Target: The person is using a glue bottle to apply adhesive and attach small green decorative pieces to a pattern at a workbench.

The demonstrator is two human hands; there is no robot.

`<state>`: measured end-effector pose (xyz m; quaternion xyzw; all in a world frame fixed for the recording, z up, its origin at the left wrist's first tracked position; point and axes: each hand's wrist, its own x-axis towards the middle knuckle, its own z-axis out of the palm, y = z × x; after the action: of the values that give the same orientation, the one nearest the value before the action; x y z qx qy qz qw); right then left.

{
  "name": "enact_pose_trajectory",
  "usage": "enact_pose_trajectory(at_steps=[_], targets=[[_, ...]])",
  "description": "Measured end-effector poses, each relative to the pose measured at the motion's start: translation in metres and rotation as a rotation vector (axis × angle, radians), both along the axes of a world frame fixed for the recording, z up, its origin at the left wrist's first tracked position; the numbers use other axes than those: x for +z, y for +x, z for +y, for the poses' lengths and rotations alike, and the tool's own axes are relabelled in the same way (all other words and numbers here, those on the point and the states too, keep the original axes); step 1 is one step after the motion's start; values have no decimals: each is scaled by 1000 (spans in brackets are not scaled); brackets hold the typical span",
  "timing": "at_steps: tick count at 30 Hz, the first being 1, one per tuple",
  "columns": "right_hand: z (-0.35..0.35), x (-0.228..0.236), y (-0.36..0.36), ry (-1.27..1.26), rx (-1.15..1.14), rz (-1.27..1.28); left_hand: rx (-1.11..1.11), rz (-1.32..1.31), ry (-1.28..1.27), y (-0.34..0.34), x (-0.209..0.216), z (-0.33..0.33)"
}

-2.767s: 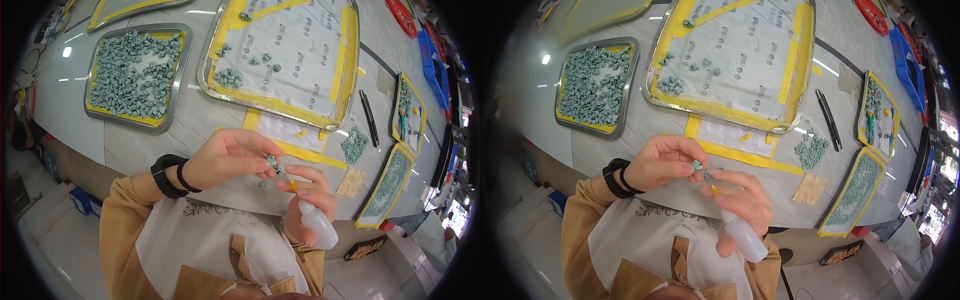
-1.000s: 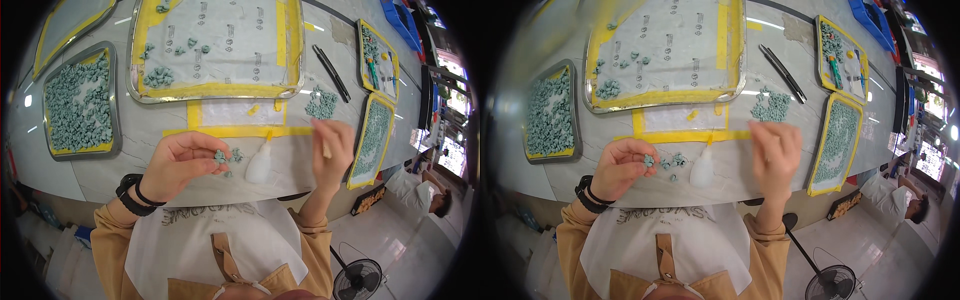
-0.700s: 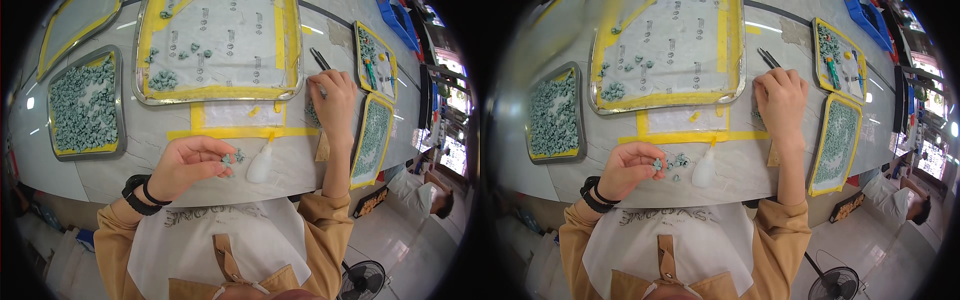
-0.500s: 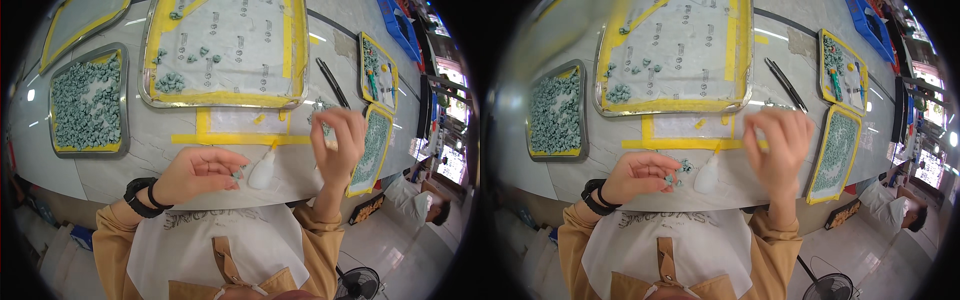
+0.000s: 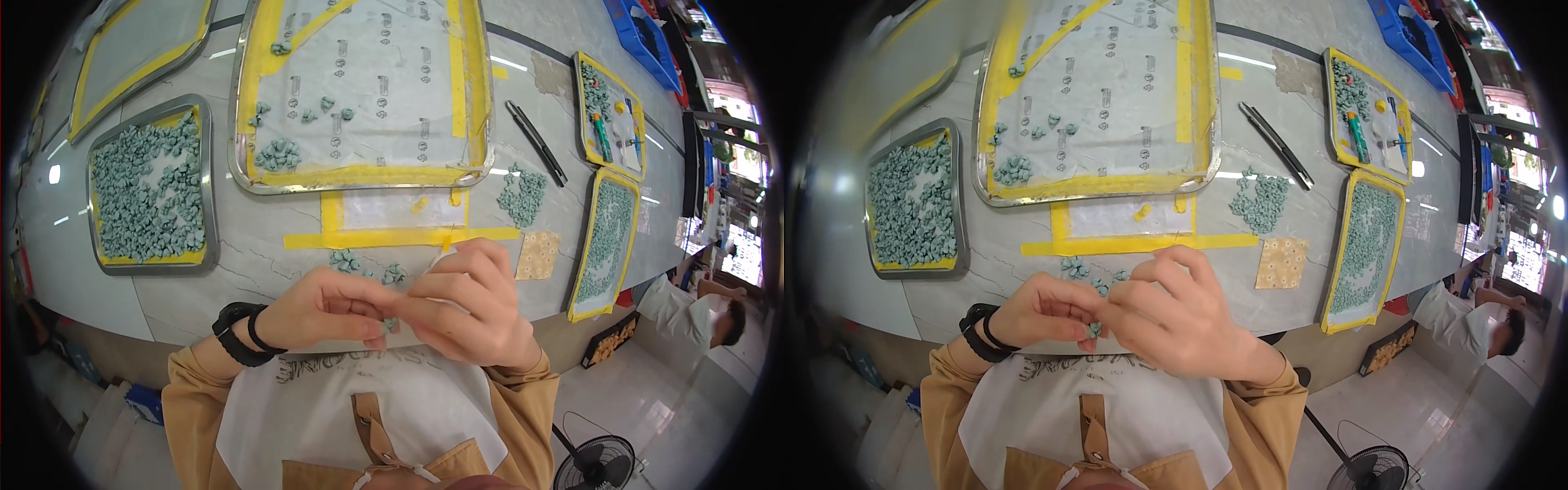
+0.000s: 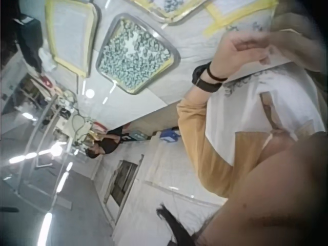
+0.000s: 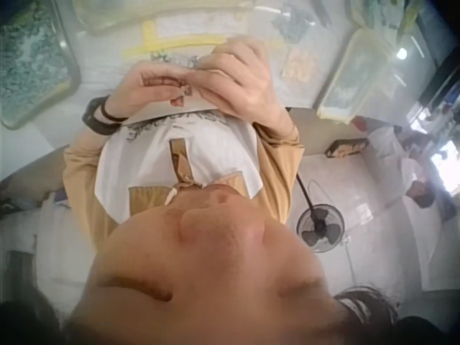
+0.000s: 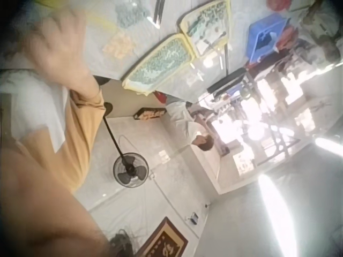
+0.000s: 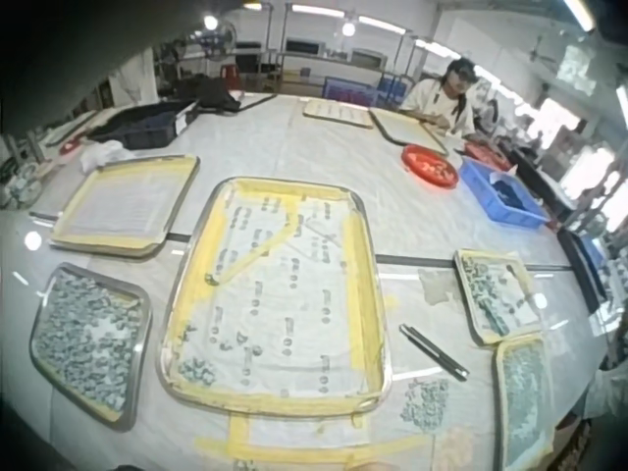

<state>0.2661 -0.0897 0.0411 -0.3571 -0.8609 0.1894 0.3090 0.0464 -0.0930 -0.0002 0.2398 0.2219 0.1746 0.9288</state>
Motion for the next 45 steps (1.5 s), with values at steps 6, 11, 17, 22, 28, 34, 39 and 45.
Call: enact_pose_trajectory(at_steps=[6, 11, 17, 22, 28, 34, 39, 45], targets=[[-1, -4, -4, -177, -51, 124, 121, 58, 233, 3, 2, -1], [-5, -11, -23, -251, -147, 195, 250, 38, 237, -2, 2, 0], [-5, -16, -23, -245, -191, 161, 351, 89, 254, 1, -1, -6], [14, -28, 1, -131, -354, -50, 464, 253, 242, -10, 11, 2], [14, -30, -6, -90, -129, -305, 659, 265, 238, -11, 8, 4], [16, -53, -18, 1, -38, -371, 642, 279, 211, -6, 4, 4], [12, -27, -10, -4, -80, -133, 391, 438, 455, -4, 1, 4], [11, -28, -10, -132, -31, 54, 209, 338, 436, -1, -3, -3]])
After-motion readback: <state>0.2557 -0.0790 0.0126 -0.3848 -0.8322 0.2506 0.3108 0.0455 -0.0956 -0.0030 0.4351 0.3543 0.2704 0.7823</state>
